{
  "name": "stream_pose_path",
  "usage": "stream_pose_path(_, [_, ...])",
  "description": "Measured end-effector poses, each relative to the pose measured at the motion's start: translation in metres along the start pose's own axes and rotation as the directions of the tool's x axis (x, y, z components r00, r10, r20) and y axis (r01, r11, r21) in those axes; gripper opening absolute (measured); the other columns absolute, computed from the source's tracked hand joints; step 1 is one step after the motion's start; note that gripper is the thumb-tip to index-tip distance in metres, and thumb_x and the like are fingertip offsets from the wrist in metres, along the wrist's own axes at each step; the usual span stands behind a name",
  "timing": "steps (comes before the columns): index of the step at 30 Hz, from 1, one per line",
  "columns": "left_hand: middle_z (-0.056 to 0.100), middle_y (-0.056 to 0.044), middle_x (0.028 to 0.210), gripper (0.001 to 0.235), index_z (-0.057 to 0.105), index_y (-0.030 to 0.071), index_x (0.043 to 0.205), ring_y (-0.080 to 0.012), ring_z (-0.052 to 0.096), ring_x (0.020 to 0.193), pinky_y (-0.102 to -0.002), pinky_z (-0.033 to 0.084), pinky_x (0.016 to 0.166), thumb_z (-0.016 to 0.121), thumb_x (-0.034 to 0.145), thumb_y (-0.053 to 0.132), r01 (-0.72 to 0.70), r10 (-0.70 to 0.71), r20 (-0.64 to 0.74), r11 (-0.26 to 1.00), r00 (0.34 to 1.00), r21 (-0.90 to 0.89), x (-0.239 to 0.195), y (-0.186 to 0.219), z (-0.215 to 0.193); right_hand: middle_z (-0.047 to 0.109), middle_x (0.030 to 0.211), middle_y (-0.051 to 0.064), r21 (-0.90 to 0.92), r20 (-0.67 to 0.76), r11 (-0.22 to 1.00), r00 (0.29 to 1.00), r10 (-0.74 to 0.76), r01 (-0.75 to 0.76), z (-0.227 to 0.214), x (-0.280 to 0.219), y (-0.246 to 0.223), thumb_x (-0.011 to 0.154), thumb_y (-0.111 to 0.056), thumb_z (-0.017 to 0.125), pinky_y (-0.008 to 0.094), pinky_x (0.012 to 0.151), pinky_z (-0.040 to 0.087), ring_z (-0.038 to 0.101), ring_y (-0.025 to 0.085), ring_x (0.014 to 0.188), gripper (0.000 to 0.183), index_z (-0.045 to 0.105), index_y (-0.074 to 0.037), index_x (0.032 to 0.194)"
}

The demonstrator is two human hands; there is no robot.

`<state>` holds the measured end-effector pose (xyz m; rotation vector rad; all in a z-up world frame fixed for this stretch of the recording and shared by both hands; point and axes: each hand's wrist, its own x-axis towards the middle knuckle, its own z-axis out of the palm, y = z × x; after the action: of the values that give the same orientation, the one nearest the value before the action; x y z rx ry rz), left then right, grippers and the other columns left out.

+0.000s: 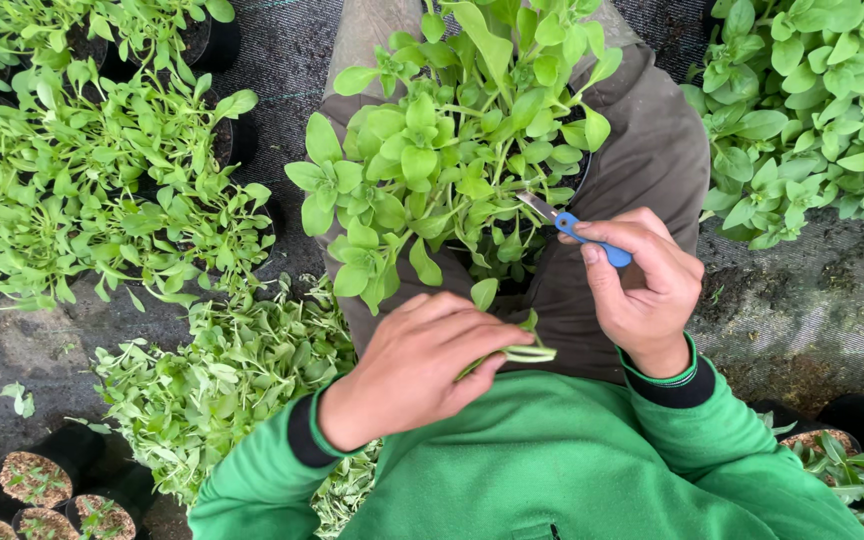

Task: The person sits on the ground and uses small blue scissors to trim leaves and stems from a potted green leafy plant. The person holds the plant in their lap and repeatedly snips off parts, which fall onto the ground.

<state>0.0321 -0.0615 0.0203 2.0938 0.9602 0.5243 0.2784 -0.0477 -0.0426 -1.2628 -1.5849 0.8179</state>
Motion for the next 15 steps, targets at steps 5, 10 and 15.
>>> stream_pose_path(5, [0.066,-0.001,0.129,0.046,0.069,0.015,0.126,-0.0223,0.064,0.11,-0.038,0.049,0.083,0.079,0.086,0.035,-0.11,0.104,0.049,0.986,0.993,0.127,0.016,0.0,-0.007,0.075,0.101,0.012,-0.081,-0.004,0.994,0.997,-0.073,0.073,0.002,0.011,-0.004,0.096,0.011,0.069,0.026,0.077,0.053,0.067,0.019,0.084,0.017,0.069,0.003,0.112])
stream_pose_path(10, [0.065,-0.005,0.133,0.04,0.071,0.016,0.124,-0.0237,0.06,0.108,-0.039,0.044,0.084,0.082,0.086,0.021,0.015,0.106,-0.207,0.859,0.973,0.511,0.048,-0.03,-0.046,0.074,0.097,0.01,-0.146,0.024,0.977,0.988,-0.155,0.157,0.015,0.033,-0.003,0.094,0.009,0.075,0.028,0.075,0.053,0.067,0.023,0.085,0.019,0.071,0.002,0.111])
stream_pose_path(15, [0.069,0.003,0.118,0.036,0.072,0.016,0.122,-0.0206,0.061,0.117,-0.039,0.042,0.098,0.083,0.088,0.016,0.09,0.127,-0.274,0.747,0.953,0.658,0.075,-0.067,-0.068,0.073,0.096,0.009,-0.184,0.082,0.963,0.979,-0.185,0.197,0.028,0.049,-0.004,0.091,0.007,0.077,0.034,0.079,0.052,0.066,0.025,0.087,0.021,0.072,-0.002,0.109])
